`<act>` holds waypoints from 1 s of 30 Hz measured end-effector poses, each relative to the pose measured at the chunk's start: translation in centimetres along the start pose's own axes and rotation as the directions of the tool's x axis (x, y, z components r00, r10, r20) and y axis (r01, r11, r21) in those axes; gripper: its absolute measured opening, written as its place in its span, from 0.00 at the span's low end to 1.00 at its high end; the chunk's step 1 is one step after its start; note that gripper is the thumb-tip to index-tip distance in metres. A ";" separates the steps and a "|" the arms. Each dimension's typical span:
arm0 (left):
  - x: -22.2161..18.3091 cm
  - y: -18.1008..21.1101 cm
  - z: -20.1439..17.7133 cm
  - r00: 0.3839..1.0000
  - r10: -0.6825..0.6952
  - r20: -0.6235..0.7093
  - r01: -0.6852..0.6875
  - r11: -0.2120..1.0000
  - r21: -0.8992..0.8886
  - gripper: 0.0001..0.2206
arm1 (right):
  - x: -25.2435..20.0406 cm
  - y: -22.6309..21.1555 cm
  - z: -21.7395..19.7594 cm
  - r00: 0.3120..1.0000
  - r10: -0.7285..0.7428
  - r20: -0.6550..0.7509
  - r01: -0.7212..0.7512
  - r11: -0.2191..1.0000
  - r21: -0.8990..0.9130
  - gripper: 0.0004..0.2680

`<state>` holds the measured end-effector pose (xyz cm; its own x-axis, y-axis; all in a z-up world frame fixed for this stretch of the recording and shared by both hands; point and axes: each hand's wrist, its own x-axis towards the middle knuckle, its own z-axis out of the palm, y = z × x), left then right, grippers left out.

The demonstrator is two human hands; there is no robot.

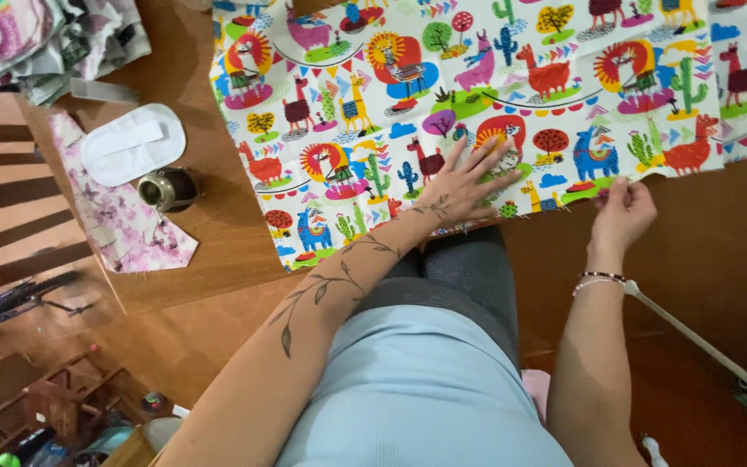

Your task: Align a paper pattern on fabric and prepare it for cutting using a ruler and marking tool.

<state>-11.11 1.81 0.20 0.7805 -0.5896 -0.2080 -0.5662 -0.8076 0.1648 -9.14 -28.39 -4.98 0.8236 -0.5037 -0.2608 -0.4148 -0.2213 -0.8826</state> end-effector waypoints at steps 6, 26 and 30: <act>-4.8 -2.6 1.8 0.959 -0.145 -0.243 0.106 0.981 -0.165 0.27 | 3.0 2.9 -0.4 0.986 -0.166 0.002 0.165 0.983 0.084 0.03; -19.9 -24.2 -3.9 0.005 -0.999 -0.044 0.541 0.040 -0.840 0.14 | 2.7 -2.2 0.3 0.975 0.215 -0.052 -0.211 0.975 0.070 0.06; -18.8 -28.5 -5.4 -0.161 -0.948 0.273 0.343 -0.313 -0.886 0.28 | 3.3 -2.2 0.0 0.972 0.227 -0.063 -0.220 0.971 0.094 0.07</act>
<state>-8.16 35.96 4.65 0.3390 0.8580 -0.3860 0.6800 0.0601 0.7307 -5.52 -29.54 -3.91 0.6822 -0.5923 -0.4288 -0.5475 -0.0251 -0.8364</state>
